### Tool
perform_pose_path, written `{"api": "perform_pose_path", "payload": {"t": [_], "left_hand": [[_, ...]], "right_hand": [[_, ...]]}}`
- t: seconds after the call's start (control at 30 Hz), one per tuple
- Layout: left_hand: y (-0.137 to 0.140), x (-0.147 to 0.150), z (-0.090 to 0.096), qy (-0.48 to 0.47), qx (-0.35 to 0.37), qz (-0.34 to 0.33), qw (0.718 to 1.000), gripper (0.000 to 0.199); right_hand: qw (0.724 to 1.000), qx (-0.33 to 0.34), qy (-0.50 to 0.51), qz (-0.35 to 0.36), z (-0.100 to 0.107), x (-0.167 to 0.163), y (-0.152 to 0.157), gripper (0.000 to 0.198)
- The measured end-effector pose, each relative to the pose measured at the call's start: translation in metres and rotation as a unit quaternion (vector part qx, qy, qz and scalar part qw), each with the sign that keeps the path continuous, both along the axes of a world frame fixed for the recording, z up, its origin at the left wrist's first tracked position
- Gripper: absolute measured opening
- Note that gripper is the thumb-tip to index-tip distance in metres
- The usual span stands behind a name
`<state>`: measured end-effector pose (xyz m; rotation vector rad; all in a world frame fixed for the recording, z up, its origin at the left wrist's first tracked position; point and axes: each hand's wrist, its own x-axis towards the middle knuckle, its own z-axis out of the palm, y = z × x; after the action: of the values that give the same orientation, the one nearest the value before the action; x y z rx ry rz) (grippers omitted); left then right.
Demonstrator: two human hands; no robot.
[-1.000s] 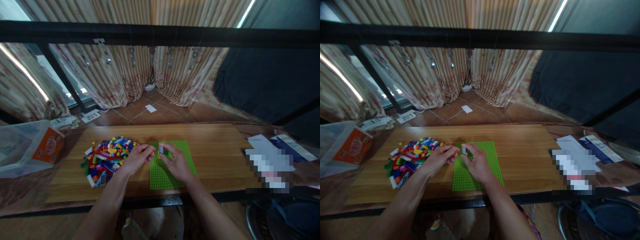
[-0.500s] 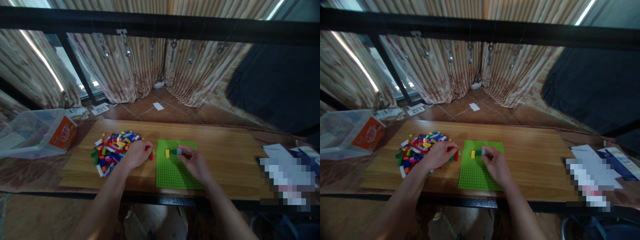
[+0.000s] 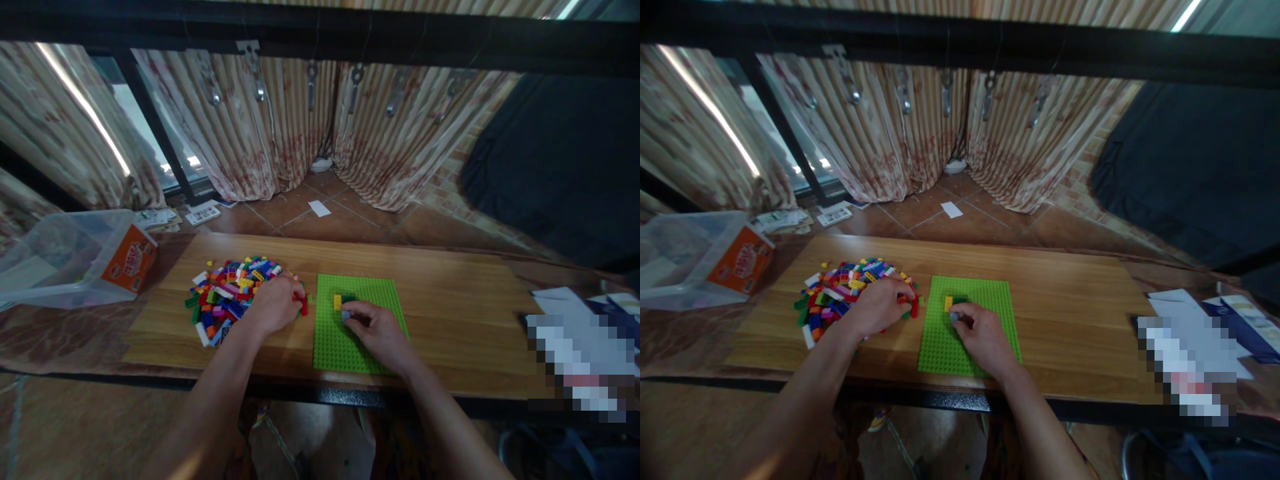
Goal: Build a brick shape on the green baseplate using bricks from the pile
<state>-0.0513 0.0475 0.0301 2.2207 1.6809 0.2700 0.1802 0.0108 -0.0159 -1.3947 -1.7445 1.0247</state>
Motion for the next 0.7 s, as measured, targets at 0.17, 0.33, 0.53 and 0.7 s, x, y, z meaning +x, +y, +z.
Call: {"api": "perform_pose_path", "payload": {"t": [0.17, 0.33, 0.53, 0.7], "left_hand": [[-0.005, 0.009, 0.001, -0.057, 0.001, -0.029, 0.998, 0.016], [-0.017, 0.035, -0.001, -0.084, -0.046, -0.061, 0.994, 0.017], [-0.024, 0.052, -0.012, -0.064, -0.049, -0.042, 0.996, 0.019], [-0.020, 0.052, -0.018, -0.071, -0.052, -0.029, 0.996, 0.022]], "right_hand": [[0.997, -0.041, 0.067, 0.002, 0.002, -0.010, -0.002, 0.023], [1.000, 0.004, 0.012, -0.022, -0.004, -0.014, -0.001, 0.023], [0.997, 0.047, -0.037, -0.058, -0.007, -0.010, 0.002, 0.018], [0.997, 0.046, -0.040, -0.046, -0.004, -0.011, 0.001, 0.015]]}}
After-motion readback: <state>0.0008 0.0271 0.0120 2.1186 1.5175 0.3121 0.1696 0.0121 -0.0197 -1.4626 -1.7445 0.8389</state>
